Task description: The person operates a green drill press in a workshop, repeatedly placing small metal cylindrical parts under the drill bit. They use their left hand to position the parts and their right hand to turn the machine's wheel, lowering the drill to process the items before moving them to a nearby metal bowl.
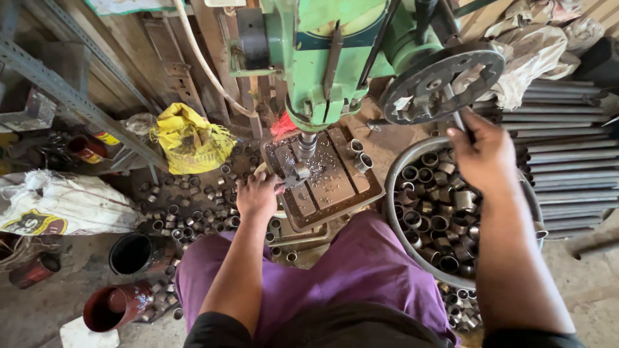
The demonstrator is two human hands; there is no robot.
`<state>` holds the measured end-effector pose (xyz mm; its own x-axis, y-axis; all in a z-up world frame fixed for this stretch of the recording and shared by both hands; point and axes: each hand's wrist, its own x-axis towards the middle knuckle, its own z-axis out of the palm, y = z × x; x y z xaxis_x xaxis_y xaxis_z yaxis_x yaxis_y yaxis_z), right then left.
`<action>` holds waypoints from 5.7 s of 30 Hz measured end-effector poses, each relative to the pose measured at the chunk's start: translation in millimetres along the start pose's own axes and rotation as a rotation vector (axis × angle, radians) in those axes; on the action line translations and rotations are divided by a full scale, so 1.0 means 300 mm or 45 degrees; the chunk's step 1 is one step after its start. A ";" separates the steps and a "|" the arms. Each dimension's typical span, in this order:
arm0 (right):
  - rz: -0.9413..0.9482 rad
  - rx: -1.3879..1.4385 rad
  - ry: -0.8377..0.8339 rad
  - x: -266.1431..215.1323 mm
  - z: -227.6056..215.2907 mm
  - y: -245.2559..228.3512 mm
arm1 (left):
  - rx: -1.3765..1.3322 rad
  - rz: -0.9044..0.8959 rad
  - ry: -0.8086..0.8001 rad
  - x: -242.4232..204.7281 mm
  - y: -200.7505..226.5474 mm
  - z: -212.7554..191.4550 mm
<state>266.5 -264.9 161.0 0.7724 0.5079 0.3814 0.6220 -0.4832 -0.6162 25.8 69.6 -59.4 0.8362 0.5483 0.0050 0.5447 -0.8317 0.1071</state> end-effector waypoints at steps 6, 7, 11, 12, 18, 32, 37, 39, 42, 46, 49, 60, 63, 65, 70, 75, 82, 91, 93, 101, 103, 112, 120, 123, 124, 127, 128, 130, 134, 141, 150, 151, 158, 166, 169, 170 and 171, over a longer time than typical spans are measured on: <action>0.200 -0.220 -0.177 0.039 -0.144 -0.124 | 0.002 -0.034 -0.052 -0.014 0.005 -0.012; 0.206 -0.361 -0.204 0.050 -0.173 -0.157 | 0.006 -0.031 -0.059 -0.010 0.004 -0.012; 0.273 -0.458 -0.220 0.050 -0.162 -0.178 | 0.003 -0.043 -0.090 -0.011 0.000 0.007; 0.216 -0.337 -0.156 0.044 -0.135 -0.155 | -0.002 -0.051 -0.098 -0.010 0.000 0.011; -0.139 -0.061 0.158 -0.009 0.061 -0.023 | -0.038 -0.063 -0.096 -0.003 0.000 0.015; -0.061 -0.002 0.237 -0.015 0.083 -0.010 | -0.141 -0.129 -0.011 -0.022 -0.029 0.135; -0.067 -0.151 0.309 -0.022 0.120 -0.006 | -0.154 -0.147 -0.049 -0.027 -0.021 0.117; -0.157 -0.147 0.350 -0.020 0.137 0.003 | -0.151 -0.142 -0.079 -0.022 -0.025 0.115; -0.112 -0.133 0.355 -0.016 0.153 0.016 | -0.194 -0.154 -0.082 -0.024 -0.027 0.119; -0.151 -0.129 0.368 -0.019 0.155 0.031 | -0.202 -0.163 -0.187 -0.015 -0.029 0.117; -0.172 -0.162 0.374 -0.019 0.159 0.036 | -0.173 -0.165 -0.152 -0.014 -0.025 0.110; -0.224 -0.144 0.392 -0.020 0.174 0.043 | -0.168 -0.129 0.000 -0.029 -0.034 0.124; -0.195 -0.135 0.391 -0.022 0.177 0.040 | -0.168 -0.153 -0.090 -0.015 -0.033 0.118; -0.199 -0.137 0.398 -0.021 0.183 0.043 | -0.164 -0.145 -0.080 -0.018 -0.033 0.118; -0.250 -0.061 0.397 -0.007 0.201 0.063 | -0.154 -0.133 -0.060 -0.025 -0.029 0.109; -0.213 0.058 0.316 0.001 0.204 0.109 | -0.104 -0.138 -0.165 -0.010 -0.034 0.113; 0.274 0.101 -0.047 0.113 0.308 0.256 | -0.278 -0.134 0.001 -0.017 -0.048 0.169; 0.397 2.044 -0.025 0.658 0.277 0.124 | -0.213 -0.167 -0.042 -0.021 -0.039 0.137; 0.347 2.135 -0.184 0.692 0.266 0.077 | -0.244 -0.174 -0.040 -0.023 -0.042 0.154; -0.099 1.334 -0.538 0.564 0.011 -0.141 | -0.271 -0.177 -0.034 -0.035 -0.042 0.139; 0.008 1.506 -0.543 0.519 -0.027 -0.137 | -0.271 -0.195 -0.080 -0.028 -0.035 0.129; 0.419 0.137 -0.604 0.195 -0.090 -0.021 | -0.239 -0.183 -0.094 -0.028 -0.042 0.148; 0.131 0.495 -0.331 0.083 -0.066 -0.071 | -0.283 -0.178 0.024 -0.031 -0.046 0.179; 0.053 0.547 -0.323 0.084 -0.050 -0.031 | -0.276 -0.150 0.077 -0.035 -0.052 0.199; 0.052 0.551 -0.311 0.082 -0.044 -0.018 | -0.276 -0.145 0.080 -0.032 -0.053 0.204; 0.048 0.579 -0.277 0.083 -0.024 0.006 | -0.272 -0.147 0.074 -0.028 -0.053 0.199; 0.050 0.598 -0.268 0.081 -0.019 0.009 | -0.268 -0.155 0.056 -0.031 -0.049 0.192; 0.048 0.610 -0.252 0.078 -0.014 0.015 | -0.239 -0.165 0.018 -0.036 -0.046 0.173; 0.037 0.560 -0.209 0.079 0.021 0.055 | -0.148 -0.159 -0.106 -0.005 -0.057 0.138; -0.003 0.400 -0.086 0.063 0.148 0.154 | -0.211 -0.194 -0.106 -0.038 -0.025 0.126; -0.293 1.178 0.223 -0.153 -0.196 -0.029 | -0.168 -0.492 -0.501 -0.025 -0.011 0.113; -0.337 0.818 0.210 -0.139 -0.202 -0.036 | -0.118 -0.356 -0.301 -0.031 -0.026 0.128; -0.357 0.435 0.264 -0.118 -0.100 0.000 | -0.083 -0.242 -0.117 -0.030 -0.066 0.185; 0.222 0.590 0.628 -0.150 -0.004 0.495 | -0.053 -0.296 -0.453 -0.092 -0.171 0.140; 0.481 -0.184 0.428 -0.244 0.043 0.762 | -0.025 -0.199 -0.323 -0.155 -0.214 0.100; 0.600 -0.260 0.266 -0.279 0.070 0.806 | -0.020 -0.175 -0.261 -0.189 -0.233 0.088; 0.718 -0.336 0.101 -0.318 0.094 0.840 | -0.016 -0.150 -0.200 -0.212 -0.250 0.079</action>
<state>346.1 -415.0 -50.2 0.9918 0.0740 0.1038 0.1193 -0.8261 -0.5507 -66.7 94.9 -91.4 0.7669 0.6207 -0.1633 0.6394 -0.7610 0.1099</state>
